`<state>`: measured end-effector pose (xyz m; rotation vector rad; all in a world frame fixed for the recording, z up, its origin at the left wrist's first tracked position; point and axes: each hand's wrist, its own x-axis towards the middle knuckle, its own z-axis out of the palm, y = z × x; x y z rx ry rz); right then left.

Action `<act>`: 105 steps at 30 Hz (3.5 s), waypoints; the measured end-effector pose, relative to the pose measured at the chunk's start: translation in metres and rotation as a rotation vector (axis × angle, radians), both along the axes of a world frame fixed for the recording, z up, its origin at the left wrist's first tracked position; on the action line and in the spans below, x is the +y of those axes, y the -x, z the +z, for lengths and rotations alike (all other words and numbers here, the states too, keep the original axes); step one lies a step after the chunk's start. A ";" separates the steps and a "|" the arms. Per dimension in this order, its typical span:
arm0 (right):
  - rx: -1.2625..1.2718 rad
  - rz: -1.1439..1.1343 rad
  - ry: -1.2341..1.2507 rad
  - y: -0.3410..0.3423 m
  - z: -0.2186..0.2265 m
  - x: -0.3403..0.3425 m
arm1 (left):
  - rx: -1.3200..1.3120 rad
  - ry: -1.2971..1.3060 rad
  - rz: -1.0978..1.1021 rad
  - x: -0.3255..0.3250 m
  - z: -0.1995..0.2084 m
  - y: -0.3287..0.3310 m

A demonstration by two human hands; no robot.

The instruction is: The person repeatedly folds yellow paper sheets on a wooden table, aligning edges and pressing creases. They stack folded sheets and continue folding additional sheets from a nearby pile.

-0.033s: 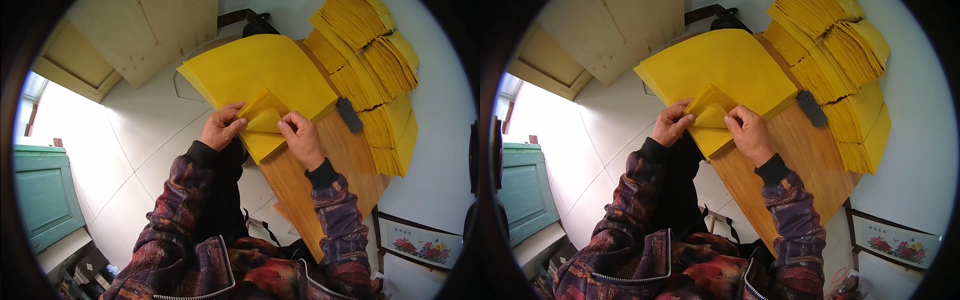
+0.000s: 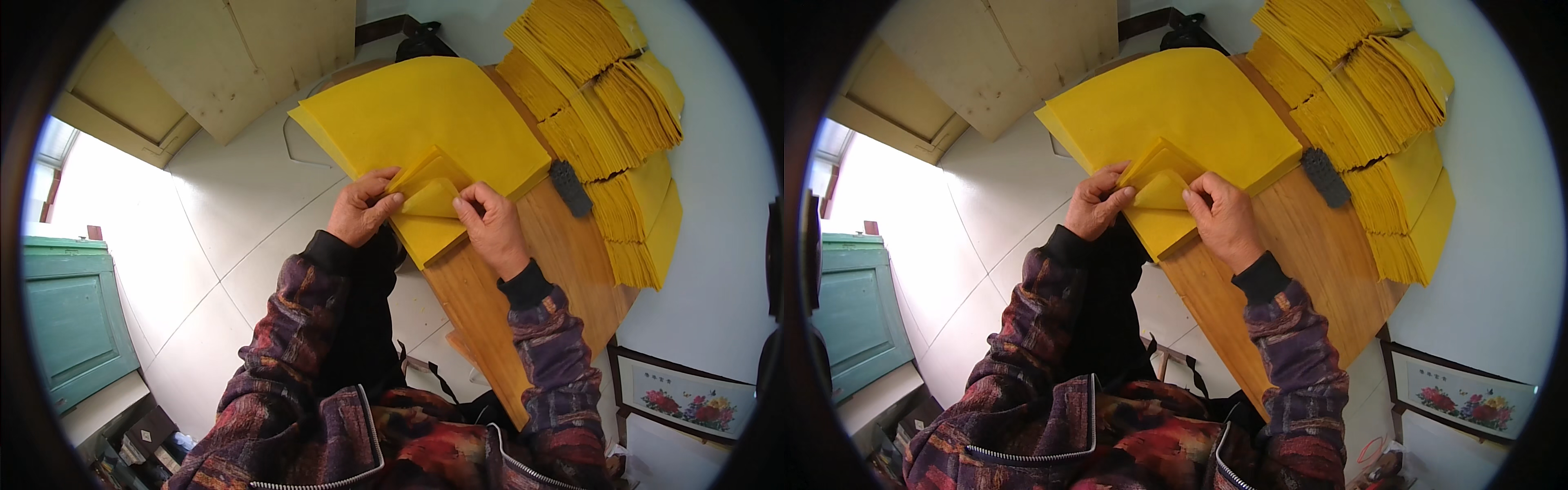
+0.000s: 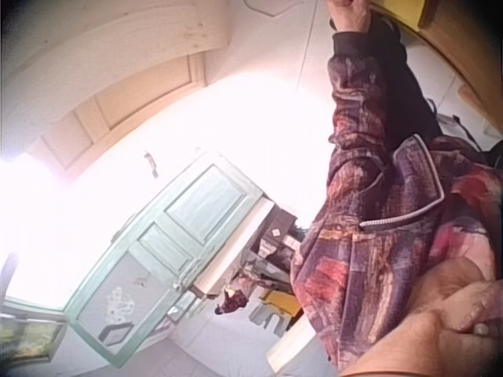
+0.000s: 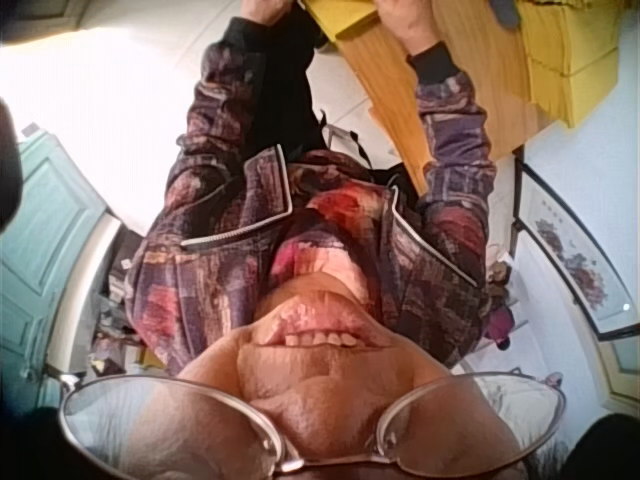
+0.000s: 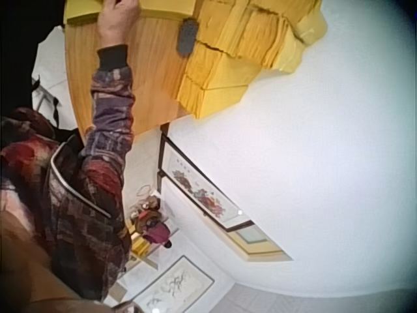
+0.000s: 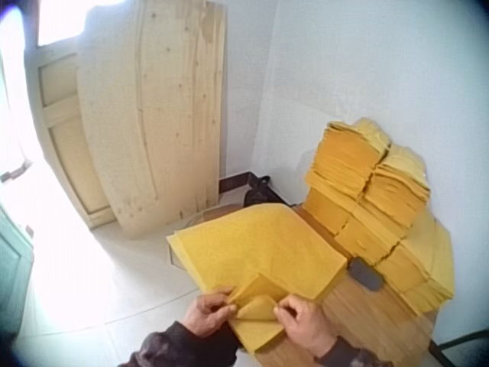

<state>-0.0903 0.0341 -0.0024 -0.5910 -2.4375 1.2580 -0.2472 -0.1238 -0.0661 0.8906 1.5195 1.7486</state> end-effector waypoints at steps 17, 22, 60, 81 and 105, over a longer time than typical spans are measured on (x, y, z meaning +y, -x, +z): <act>-0.044 0.222 -0.617 -0.003 0.003 -0.011 | 0.009 -0.008 0.019 0.001 0.004 -0.002; -0.049 0.228 -0.568 -0.008 0.004 -0.019 | -0.003 0.012 0.024 0.000 0.004 -0.003; 0.011 0.034 -0.209 -0.004 0.009 -0.020 | 0.027 -0.075 -0.163 -0.007 0.000 0.003; -0.022 0.127 -0.614 -0.009 0.002 -0.024 | -0.043 -0.131 -0.180 -0.004 -0.012 0.005; -0.075 0.144 -0.474 -0.021 0.004 -0.028 | 0.033 -0.134 -0.122 0.000 -0.016 0.001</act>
